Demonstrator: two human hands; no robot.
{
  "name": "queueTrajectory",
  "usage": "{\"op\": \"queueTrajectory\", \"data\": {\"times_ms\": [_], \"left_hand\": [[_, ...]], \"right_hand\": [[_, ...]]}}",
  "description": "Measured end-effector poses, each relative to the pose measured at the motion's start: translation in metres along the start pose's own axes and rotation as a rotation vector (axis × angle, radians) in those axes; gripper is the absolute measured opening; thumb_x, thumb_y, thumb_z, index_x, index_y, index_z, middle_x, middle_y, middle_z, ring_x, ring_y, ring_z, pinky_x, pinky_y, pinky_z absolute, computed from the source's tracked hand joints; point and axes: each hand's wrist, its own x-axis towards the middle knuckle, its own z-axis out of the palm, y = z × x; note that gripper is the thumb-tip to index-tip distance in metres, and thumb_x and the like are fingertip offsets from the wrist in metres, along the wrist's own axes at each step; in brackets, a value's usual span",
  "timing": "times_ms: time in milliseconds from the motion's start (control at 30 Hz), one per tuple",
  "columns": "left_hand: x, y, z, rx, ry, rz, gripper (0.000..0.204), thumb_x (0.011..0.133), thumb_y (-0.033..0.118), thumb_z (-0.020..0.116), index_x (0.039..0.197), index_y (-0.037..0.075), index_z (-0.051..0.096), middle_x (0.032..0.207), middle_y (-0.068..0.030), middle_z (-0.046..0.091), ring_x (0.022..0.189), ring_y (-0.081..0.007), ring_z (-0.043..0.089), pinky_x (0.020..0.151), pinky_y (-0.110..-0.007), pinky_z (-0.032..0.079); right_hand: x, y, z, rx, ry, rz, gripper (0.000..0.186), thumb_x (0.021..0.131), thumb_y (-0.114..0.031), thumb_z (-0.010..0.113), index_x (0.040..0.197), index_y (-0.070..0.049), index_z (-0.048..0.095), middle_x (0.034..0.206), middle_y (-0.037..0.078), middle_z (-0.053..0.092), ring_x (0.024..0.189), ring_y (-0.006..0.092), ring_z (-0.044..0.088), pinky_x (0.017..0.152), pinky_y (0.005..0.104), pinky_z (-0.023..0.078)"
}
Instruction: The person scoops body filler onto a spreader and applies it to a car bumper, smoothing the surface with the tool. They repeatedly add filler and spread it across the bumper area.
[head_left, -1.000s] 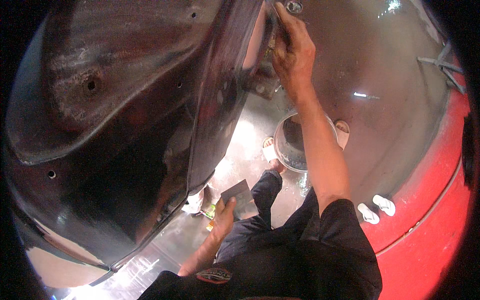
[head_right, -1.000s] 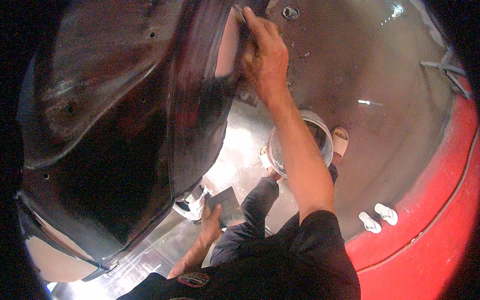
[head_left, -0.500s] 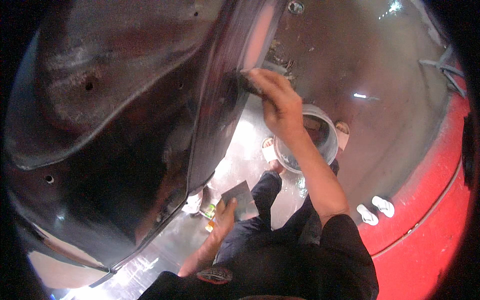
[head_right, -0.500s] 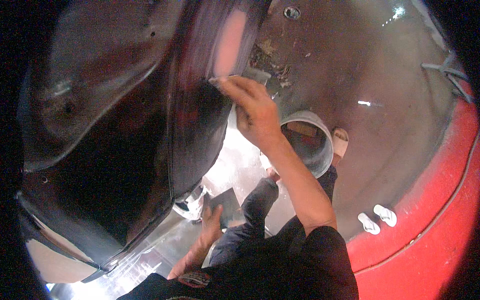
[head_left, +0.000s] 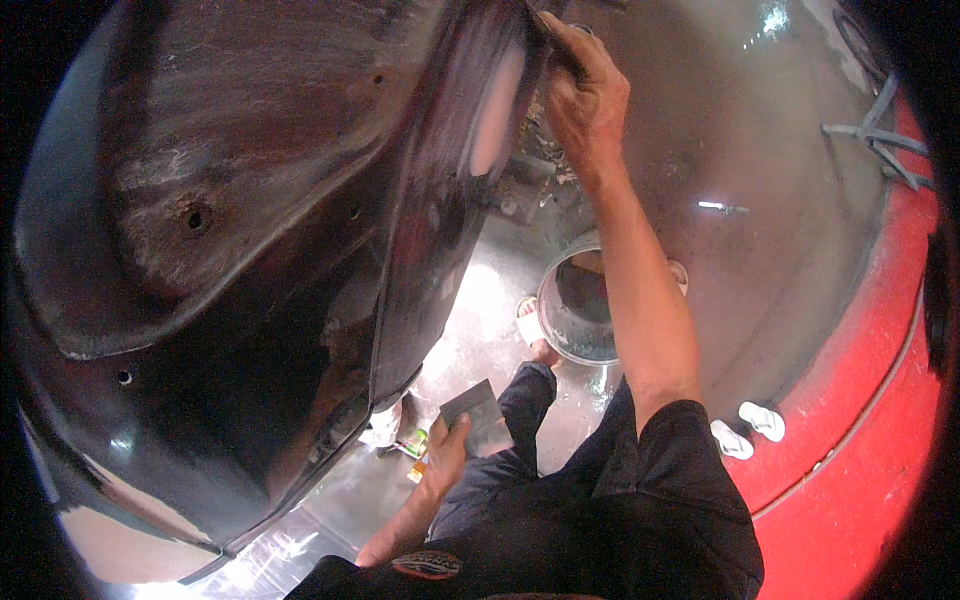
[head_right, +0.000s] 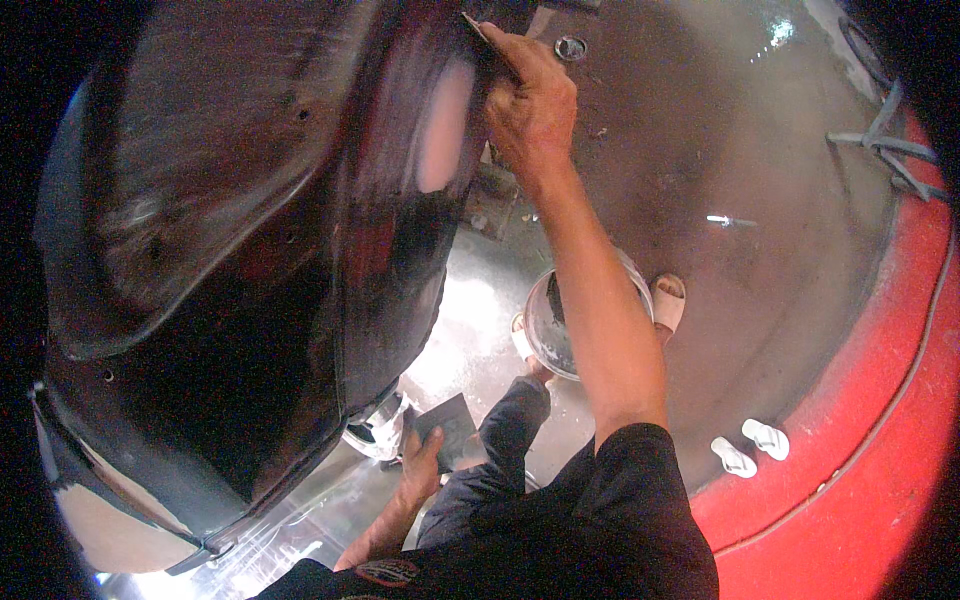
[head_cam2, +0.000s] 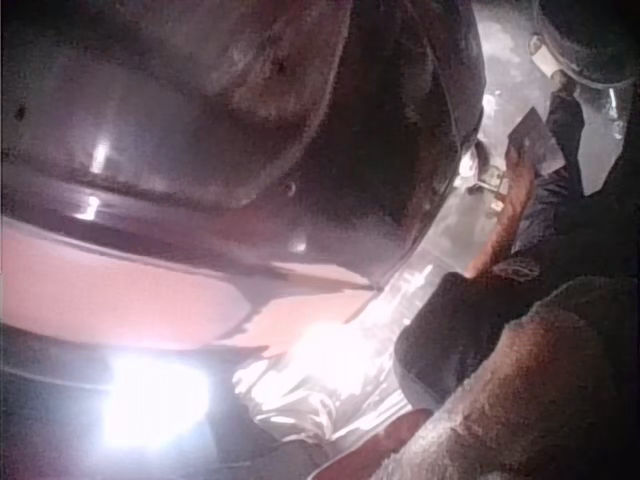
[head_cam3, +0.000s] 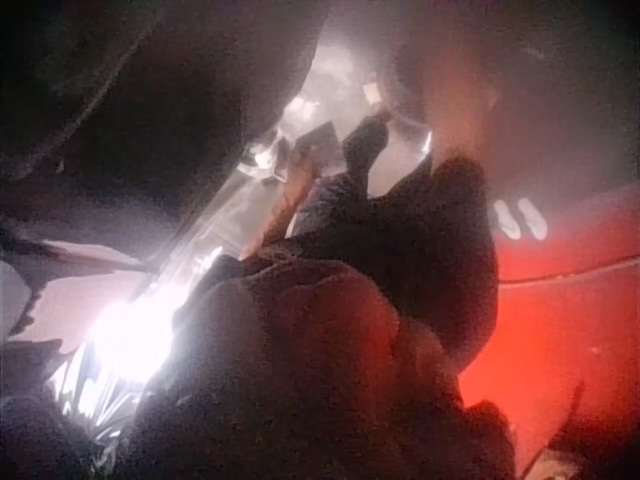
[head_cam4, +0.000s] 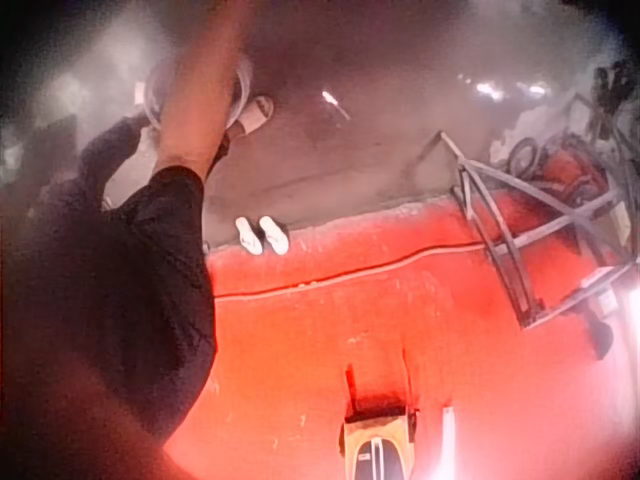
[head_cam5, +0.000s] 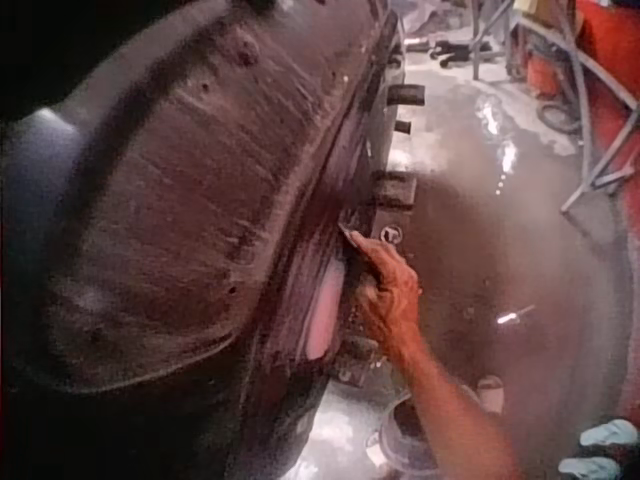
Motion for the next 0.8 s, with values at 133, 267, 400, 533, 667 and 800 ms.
{"op": "queueTrajectory", "data": {"times_ms": [133,267,400,533,667,800], "left_hand": [[-0.001,0.004,0.000,0.028,0.017,-0.038,0.037,0.100,0.022,0.055,0.126,-0.005,0.059,0.110,-0.0110,0.068,0.101,-0.0199,0.057,0.093,-0.035,0.046],[-0.005,0.038,0.005,0.179,-0.004,-0.012,0.039,0.100,0.024,0.056,0.126,-0.005,0.059,0.112,-0.0123,0.068,0.102,-0.0210,0.058,0.094,-0.036,0.046],[-0.002,0.020,-0.001,0.169,-0.010,-0.088,0.040,0.100,0.024,0.056,0.127,-0.005,0.059,0.116,-0.0139,0.067,0.106,-0.0232,0.059,0.095,-0.037,0.045],[0.004,-0.006,-0.001,-0.012,0.024,-0.004,0.041,0.101,0.025,0.055,0.128,-0.005,0.058,0.119,-0.0152,0.067,0.109,-0.0250,0.060,0.098,-0.037,0.044],[0.002,0.004,0.002,-0.026,-0.002,0.016,0.041,0.101,0.025,0.054,0.129,-0.005,0.058,0.118,-0.0154,0.067,0.109,-0.0247,0.060,0.098,-0.037,0.044],[-0.002,0.031,0.000,0.071,-0.027,-0.050,0.066,0.099,0.012,0.056,0.155,-0.004,0.024,0.139,-0.0175,0.051,0.123,-0.0272,0.052,0.105,-0.038,0.044]], "right_hand": [[-0.015,-0.008,0.006,0.038,-0.023,-0.021,0.059,0.073,0.003,0.061,0.130,-0.011,0.067,0.118,0.017,0.069,0.109,0.0359,0.066,0.098,0.0413,0.052],[-0.061,-0.033,0.004,-0.036,-0.092,0.036,0.064,0.072,0.004,0.064,0.134,-0.012,0.064,0.130,0.017,0.063,0.120,0.0378,0.060,0.102,0.0428,0.049],[-0.114,-0.062,-0.001,0.033,-0.117,0.111,0.068,0.070,0.009,0.065,0.134,-0.011,0.063,0.131,0.015,0.063,0.119,0.0375,0.060,0.102,0.0433,0.049],[-0.141,-0.077,-0.021,0.097,-0.208,0.102,0.067,0.070,0.012,0.065,0.133,-0.012,0.065,0.129,0.014,0.065,0.117,0.0356,0.061,0.101,0.0434,0.048],[-0.119,-0.048,-0.038,0.097,-0.161,0.084,0.063,0.075,0.015,0.060,0.132,-0.011,0.065,0.121,0.016,0.067,0.109,0.0352,0.065,0.095,0.0438,0.051],[-0.045,-0.023,-0.020,0.019,0.023,0.095,0.062,0.078,0.012,0.057,0.136,-0.010,0.061,0.119,0.017,0.067,0.105,0.0365,0.066,0.093,0.0418,0.053]]}}
